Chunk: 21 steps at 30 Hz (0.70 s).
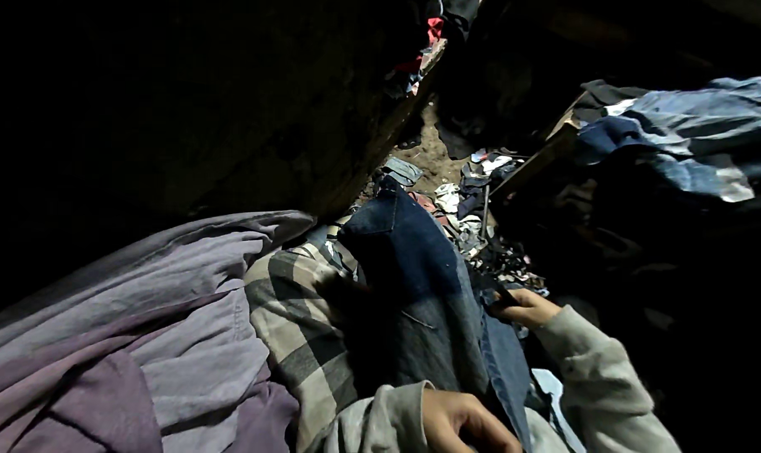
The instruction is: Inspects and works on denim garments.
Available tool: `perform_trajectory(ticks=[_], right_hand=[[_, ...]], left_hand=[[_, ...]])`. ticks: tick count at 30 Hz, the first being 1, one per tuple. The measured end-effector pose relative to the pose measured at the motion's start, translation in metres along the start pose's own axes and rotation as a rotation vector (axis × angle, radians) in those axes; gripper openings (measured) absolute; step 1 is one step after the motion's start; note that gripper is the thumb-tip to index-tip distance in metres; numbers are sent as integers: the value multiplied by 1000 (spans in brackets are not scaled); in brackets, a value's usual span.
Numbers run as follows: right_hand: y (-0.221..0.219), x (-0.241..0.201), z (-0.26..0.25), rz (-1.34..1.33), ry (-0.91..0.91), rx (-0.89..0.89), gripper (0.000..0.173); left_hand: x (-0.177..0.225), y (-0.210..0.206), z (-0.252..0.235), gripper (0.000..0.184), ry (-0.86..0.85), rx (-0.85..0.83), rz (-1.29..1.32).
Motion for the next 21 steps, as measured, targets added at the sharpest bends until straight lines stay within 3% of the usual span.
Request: perform_trajectory(ticks=[1, 3, 5, 6, 7, 10, 12, 14, 17, 19, 21], right_hand=[[4, 4, -1, -61, 86, 19, 11], [20, 26, -7, -281, 420, -54, 8], [33, 12, 9, -349, 293, 176, 11], [40, -1, 21, -354, 221, 318, 15], [50, -6, 29, -354, 219, 387, 18], [74, -21, 47, -447, 443, 442, 25], [73, -48, 60, -536, 421, 644, 36], [79, -49, 58, -529, 332, 694, 37], [96, -17, 38, -478, 282, 661, 26], [93, -13, 32, -452, 189, 773, 20], [88, -10, 26, -368, 68, 882, 11]], left_hand=[[3, 0, 1, 29, 5, 12, -47], [19, -1, 7, 38, -9, 44, -264], [44, -10, 14, 59, -4, 81, -597], [55, -14, 19, 61, 20, 83, -718], [66, -16, 24, 55, 25, 82, -798], [95, -13, 44, 27, -18, 115, -1067], [113, -8, 54, 17, 16, 246, -1315], [124, 3, 63, 16, 53, 463, -1455], [126, 35, 73, 19, 56, 894, -1201], [121, 54, 74, 17, 62, 1167, -963], [118, 61, 68, 12, 39, 1321, -836]])
Point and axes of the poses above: each hand's wrist, its own z-axis away from the middle knuckle, its own y-axis out of the back of the hand, x = y × z, the point moved 6 cm from there along -z, towards the middle knuckle, and after that the axes turned 5 degrees about x, right-handed, at the moved point
